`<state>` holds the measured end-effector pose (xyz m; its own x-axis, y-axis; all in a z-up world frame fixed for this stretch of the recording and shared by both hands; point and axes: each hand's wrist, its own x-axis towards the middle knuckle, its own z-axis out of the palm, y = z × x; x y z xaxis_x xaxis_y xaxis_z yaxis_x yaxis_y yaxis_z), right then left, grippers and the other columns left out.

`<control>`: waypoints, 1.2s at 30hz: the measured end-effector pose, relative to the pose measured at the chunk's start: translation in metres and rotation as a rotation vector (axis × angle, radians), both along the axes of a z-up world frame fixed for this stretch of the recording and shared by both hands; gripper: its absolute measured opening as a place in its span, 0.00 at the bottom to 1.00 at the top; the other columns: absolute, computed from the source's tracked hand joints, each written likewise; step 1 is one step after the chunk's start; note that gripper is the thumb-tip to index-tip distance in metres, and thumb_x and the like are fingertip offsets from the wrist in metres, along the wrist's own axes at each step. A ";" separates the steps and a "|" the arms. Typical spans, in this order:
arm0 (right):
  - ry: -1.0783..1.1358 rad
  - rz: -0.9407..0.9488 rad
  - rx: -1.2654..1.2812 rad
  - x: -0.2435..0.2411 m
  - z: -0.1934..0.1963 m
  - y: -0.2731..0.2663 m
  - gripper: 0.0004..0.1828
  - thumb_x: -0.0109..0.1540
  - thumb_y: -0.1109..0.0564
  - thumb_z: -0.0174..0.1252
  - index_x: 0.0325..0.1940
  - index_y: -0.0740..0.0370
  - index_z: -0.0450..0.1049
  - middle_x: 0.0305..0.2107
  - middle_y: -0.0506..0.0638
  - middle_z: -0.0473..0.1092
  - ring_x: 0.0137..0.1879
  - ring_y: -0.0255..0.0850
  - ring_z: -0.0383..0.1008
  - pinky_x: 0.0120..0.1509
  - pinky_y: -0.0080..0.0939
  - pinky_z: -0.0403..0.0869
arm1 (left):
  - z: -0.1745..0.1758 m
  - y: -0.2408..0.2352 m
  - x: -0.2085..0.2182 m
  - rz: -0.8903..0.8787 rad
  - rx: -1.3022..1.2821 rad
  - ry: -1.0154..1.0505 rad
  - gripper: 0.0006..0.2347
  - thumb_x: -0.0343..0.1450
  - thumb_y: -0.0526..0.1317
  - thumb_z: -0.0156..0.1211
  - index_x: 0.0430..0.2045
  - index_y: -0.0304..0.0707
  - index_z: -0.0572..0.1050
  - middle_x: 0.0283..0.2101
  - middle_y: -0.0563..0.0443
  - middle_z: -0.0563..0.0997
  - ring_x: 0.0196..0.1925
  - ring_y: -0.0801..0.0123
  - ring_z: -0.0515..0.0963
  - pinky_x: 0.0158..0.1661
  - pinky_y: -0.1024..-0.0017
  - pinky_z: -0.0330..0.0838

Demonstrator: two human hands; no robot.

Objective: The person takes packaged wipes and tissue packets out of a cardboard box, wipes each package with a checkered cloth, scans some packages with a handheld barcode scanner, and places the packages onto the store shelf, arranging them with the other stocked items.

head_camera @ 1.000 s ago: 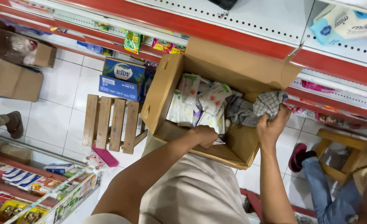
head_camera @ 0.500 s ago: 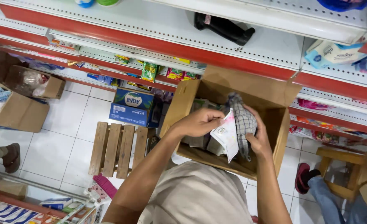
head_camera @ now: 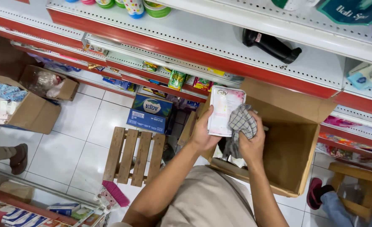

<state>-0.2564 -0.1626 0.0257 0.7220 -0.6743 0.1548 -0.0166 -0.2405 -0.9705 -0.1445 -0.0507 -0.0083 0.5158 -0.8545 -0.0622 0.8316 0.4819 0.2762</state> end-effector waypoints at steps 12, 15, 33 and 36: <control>-0.012 0.029 -0.540 0.061 0.072 -0.007 0.16 0.56 0.64 0.59 0.48 0.66 0.76 0.47 0.60 0.71 0.52 0.54 0.76 0.57 0.46 0.75 | -0.014 0.023 0.014 -0.163 -0.100 0.137 0.32 0.78 0.61 0.42 0.70 0.33 0.64 0.67 0.42 0.72 0.67 0.53 0.73 0.69 0.53 0.62; -0.038 0.034 -0.766 0.066 0.055 0.012 0.18 0.51 0.62 0.65 0.45 0.63 0.77 0.48 0.62 0.70 0.54 0.58 0.72 0.59 0.52 0.71 | -0.012 0.015 0.013 -0.094 -0.104 0.157 0.31 0.80 0.62 0.40 0.70 0.36 0.65 0.66 0.44 0.73 0.68 0.56 0.74 0.70 0.54 0.63; 0.118 0.073 -0.876 0.067 0.070 0.015 0.29 0.48 0.55 0.69 0.54 0.57 0.76 0.46 0.54 0.73 0.53 0.53 0.71 0.54 0.56 0.63 | 0.011 -0.001 0.007 -0.130 0.067 0.116 0.35 0.74 0.67 0.37 0.64 0.37 0.68 0.60 0.47 0.79 0.62 0.59 0.77 0.64 0.56 0.66; 0.024 0.270 -0.806 0.049 0.071 0.034 0.27 0.46 0.55 0.68 0.49 0.54 0.76 0.45 0.48 0.75 0.51 0.46 0.73 0.56 0.53 0.62 | 0.002 0.011 0.015 -0.047 -0.057 0.021 0.37 0.77 0.70 0.37 0.60 0.30 0.68 0.58 0.38 0.78 0.60 0.52 0.77 0.62 0.51 0.67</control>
<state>-0.2069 -0.1286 0.0962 0.8519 -0.1683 0.4960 0.1223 -0.8568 -0.5009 -0.1294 -0.0401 -0.0061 0.4742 -0.8801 -0.0232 0.8589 0.4566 0.2319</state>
